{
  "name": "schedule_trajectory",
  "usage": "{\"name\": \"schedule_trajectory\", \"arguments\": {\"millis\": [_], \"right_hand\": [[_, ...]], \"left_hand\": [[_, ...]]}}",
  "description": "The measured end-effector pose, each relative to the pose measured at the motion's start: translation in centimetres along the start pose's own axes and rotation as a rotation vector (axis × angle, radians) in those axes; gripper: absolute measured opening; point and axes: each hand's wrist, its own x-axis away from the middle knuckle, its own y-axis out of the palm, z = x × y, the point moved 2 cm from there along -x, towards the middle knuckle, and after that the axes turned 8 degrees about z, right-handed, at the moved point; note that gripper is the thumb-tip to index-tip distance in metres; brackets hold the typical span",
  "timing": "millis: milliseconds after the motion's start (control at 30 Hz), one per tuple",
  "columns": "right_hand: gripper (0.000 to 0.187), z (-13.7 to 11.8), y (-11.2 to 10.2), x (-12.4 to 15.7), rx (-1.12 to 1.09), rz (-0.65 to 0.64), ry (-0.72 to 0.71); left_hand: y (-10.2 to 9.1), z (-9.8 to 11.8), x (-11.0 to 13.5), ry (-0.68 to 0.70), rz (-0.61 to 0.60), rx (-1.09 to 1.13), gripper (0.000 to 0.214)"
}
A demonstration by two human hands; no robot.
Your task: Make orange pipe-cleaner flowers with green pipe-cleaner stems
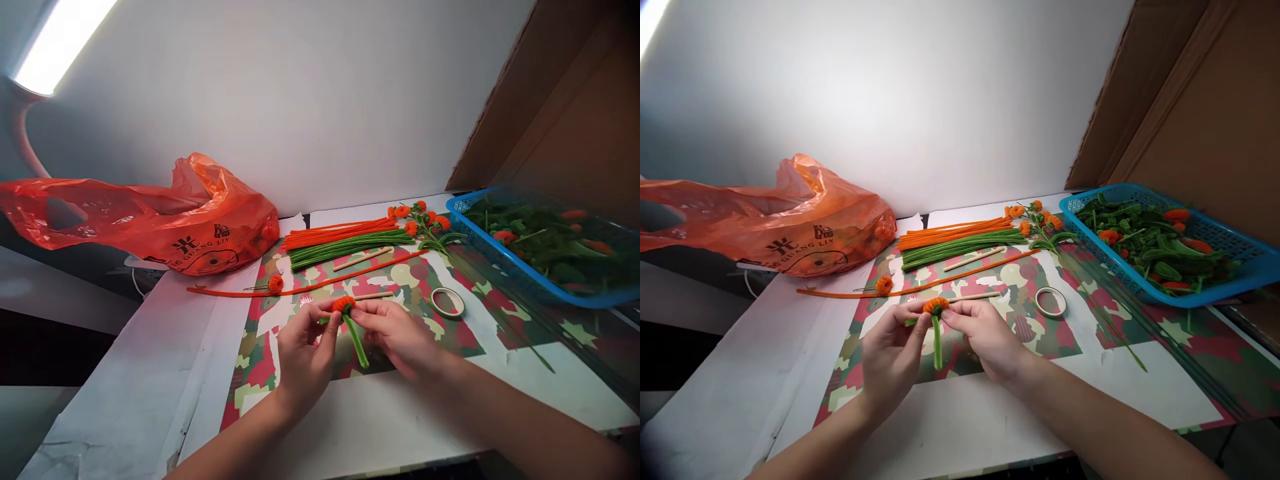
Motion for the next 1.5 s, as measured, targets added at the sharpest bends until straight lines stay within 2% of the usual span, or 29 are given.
{"name": "schedule_trajectory", "arguments": {"millis": [67,100,167,233,300,367,433,567,667,733,800,900,1067,1133,1267,1500], "right_hand": [[0.029,0.0,-0.3,0.1,-0.104,-0.074,0.152],[0.028,-0.1,-0.4,0.1,-0.12,-0.08,0.183],[0.027,-0.1,-0.9,0.1,-0.075,-0.017,0.162],[0.029,-0.6,-1.5,0.0,0.048,0.117,0.01],[0.033,-1.4,-1.9,0.1,0.182,0.254,-0.223],[0.031,-2.1,-2.0,0.1,0.265,0.303,-0.403],[0.025,-2.2,-1.9,0.0,0.32,0.256,-0.435],[0.032,-1.2,-1.4,-0.5,0.387,0.052,-0.346],[0.035,-0.3,-1.0,-0.7,0.276,-0.12,-0.206],[0.03,-0.2,-0.9,-0.8,0.21,-0.148,-0.203],[0.022,-0.3,-1.0,-0.8,0.198,-0.106,-0.285],[0.021,-0.4,-1.2,-0.8,0.196,-0.035,-0.383],[0.014,-0.9,-1.8,-0.4,0.238,0.153,-0.599],[0.014,-1.0,-2.0,-0.3,0.257,0.138,-0.614],[0.015,-0.8,-2.1,-0.6,0.246,0.003,-0.548],[0.012,-0.6,-2.0,-0.5,0.306,-0.034,-0.716]], "left_hand": [[0.1,0.2,0.1,0.04,-0.019,-0.031,0.012],[0.1,0.3,0.0,0.03,-0.028,-0.047,0.012],[0.1,0.3,-0.4,-0.077,-0.036,-0.046,0.014],[0.2,0.2,-0.9,-0.266,-0.047,0.023,0.017],[0.2,0.0,-1.4,-0.459,-0.071,0.119,0.021],[0.2,-0.3,-1.7,-0.602,-0.129,0.201,0.026],[0.2,-0.5,-1.8,-0.692,-0.207,0.26,0.028],[0.3,-0.7,-1.5,-0.8,-0.392,0.328,0.028],[0.3,-0.8,-1.2,-0.843,-0.493,0.358,0.028],[0.2,-0.9,-1.2,-0.856,-0.494,0.375,0.028],[0.2,-0.9,-1.2,-0.87,-0.477,0.382,0.028],[0.2,-0.8,-1.2,-0.905,-0.451,0.424,0.03],[0.2,-0.3,-1.3,-0.882,-0.353,0.515,0.033],[0.1,-0.3,-1.4,-0.883,-0.317,0.482,0.03],[-0.1,-0.4,-1.6,-0.904,-0.305,0.472,0.029],[-0.1,-0.3,-1.6,-0.908,-0.333,0.451,0.02]]}}
